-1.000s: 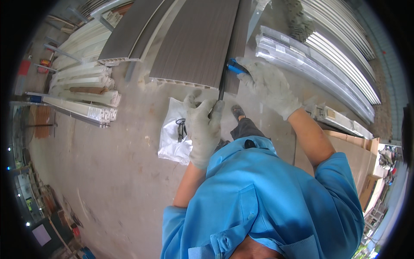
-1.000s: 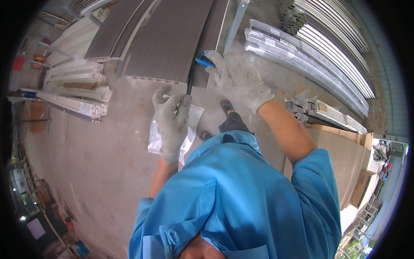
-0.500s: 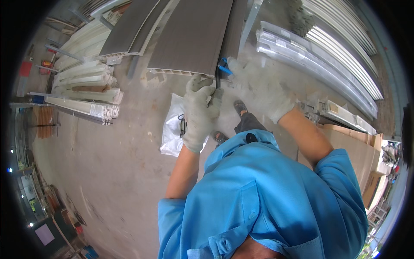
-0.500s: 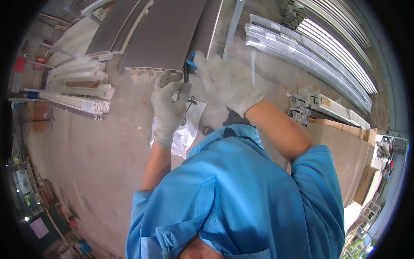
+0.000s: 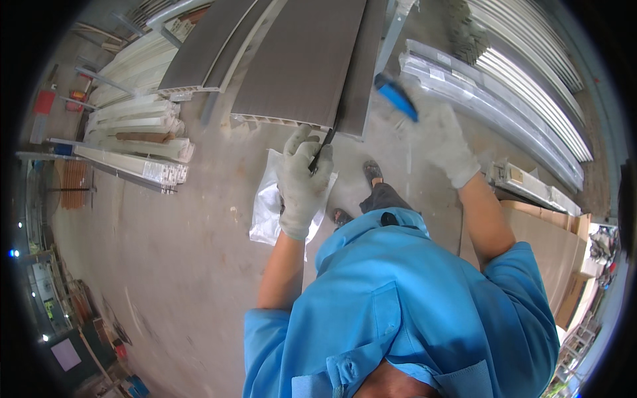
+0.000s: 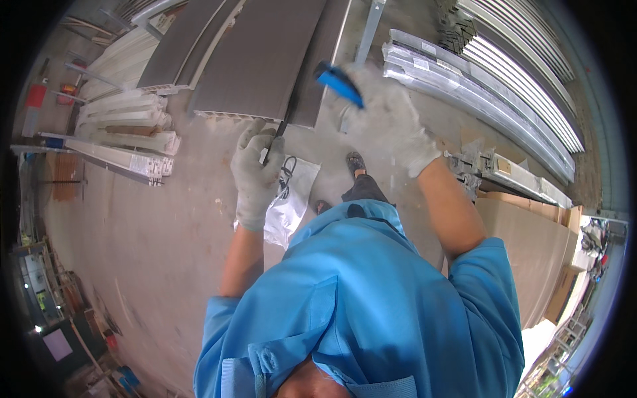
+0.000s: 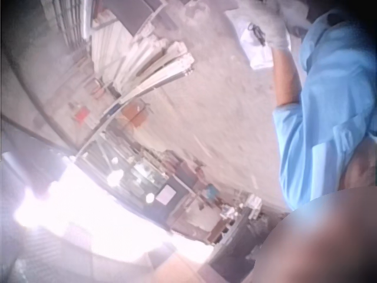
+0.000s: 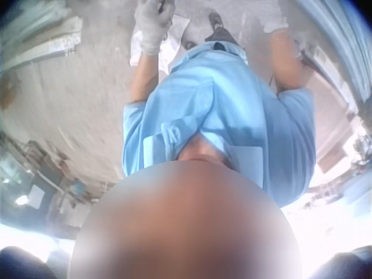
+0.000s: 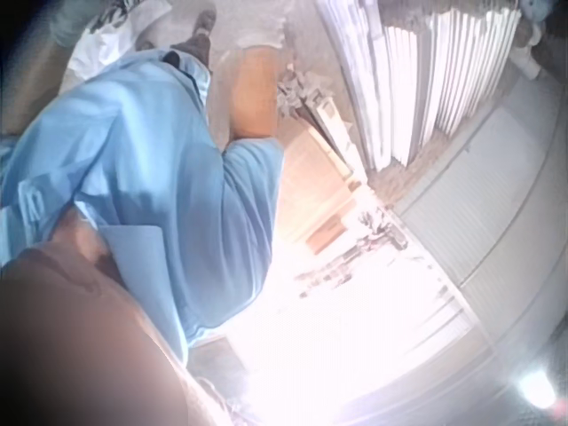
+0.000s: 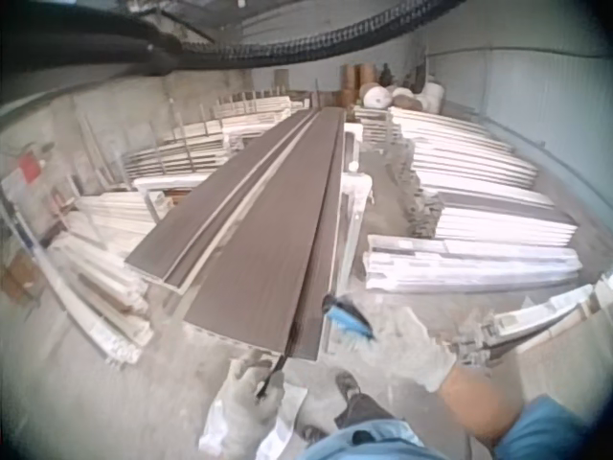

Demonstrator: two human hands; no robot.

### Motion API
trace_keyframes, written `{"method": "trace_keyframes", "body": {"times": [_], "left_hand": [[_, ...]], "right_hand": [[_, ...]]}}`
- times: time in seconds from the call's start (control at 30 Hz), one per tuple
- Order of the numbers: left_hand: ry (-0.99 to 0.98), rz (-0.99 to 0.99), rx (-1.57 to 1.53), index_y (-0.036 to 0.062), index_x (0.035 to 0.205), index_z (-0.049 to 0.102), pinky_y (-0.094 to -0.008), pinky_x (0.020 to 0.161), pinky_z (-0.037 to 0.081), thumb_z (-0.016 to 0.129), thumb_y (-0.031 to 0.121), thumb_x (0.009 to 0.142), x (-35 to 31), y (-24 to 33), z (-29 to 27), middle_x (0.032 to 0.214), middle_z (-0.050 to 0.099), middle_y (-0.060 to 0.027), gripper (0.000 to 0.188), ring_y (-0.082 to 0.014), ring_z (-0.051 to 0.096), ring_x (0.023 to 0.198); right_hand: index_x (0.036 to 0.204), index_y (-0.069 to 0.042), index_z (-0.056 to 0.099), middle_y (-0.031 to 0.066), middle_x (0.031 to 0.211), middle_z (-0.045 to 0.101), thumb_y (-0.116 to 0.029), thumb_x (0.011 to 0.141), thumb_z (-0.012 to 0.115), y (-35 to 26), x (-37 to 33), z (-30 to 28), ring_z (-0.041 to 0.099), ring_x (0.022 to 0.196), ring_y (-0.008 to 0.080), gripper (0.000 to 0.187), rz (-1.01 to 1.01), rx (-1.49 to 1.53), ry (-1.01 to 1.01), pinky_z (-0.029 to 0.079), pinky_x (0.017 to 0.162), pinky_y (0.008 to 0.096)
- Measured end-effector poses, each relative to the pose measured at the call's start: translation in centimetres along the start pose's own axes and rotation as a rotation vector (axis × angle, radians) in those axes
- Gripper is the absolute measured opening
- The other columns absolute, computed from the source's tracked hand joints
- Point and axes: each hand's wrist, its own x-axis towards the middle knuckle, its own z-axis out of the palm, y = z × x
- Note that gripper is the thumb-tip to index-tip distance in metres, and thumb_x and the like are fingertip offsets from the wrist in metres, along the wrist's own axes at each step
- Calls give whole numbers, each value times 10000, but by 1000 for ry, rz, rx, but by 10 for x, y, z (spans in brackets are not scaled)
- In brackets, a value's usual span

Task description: The person picks up a large panel and places it on a workbench. They then use a blue utility knife to cut and fit black sealant strips into grooves along the panel edges. After fitting the strips, the person stacks the panel with others.

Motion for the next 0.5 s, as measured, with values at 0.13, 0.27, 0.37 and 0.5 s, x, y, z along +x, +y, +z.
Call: {"method": "trace_keyframes", "body": {"times": [0.13,0.27,0.37,0.5], "left_hand": [[51,102,74,-34,884,678,-347,693,534,705,65,875,0,-1,1,1280,650,-238,103,-270,671,782],[28,81,77,-35,879,679,-351,658,528,706,49,851,5,5,-1,1202,683,-216,93,-284,666,739],[17,19,37,-41,889,688,-392,876,532,717,36,828,8,11,-4,1103,693,-246,102,-369,689,1029],[21,-3,25,-30,871,688,-323,666,525,715,32,829,8,8,-5,1161,702,-216,80,-245,685,793]], "right_hand": [[1272,-87,645,155,1181,679,-289,871,751,10,20,-9,699,993,325,461,14,30,-60,564,847,402],[1292,-139,641,94,1210,663,-288,819,787,13,43,16,702,1014,317,516,-397,-110,-243,575,836,404],[1209,-163,671,91,1064,663,-332,807,778,18,68,33,705,863,317,449,-499,-121,-499,571,737,417],[998,-121,635,106,899,594,-318,805,760,23,82,47,679,733,335,303,-663,-52,-491,556,622,454]]}}
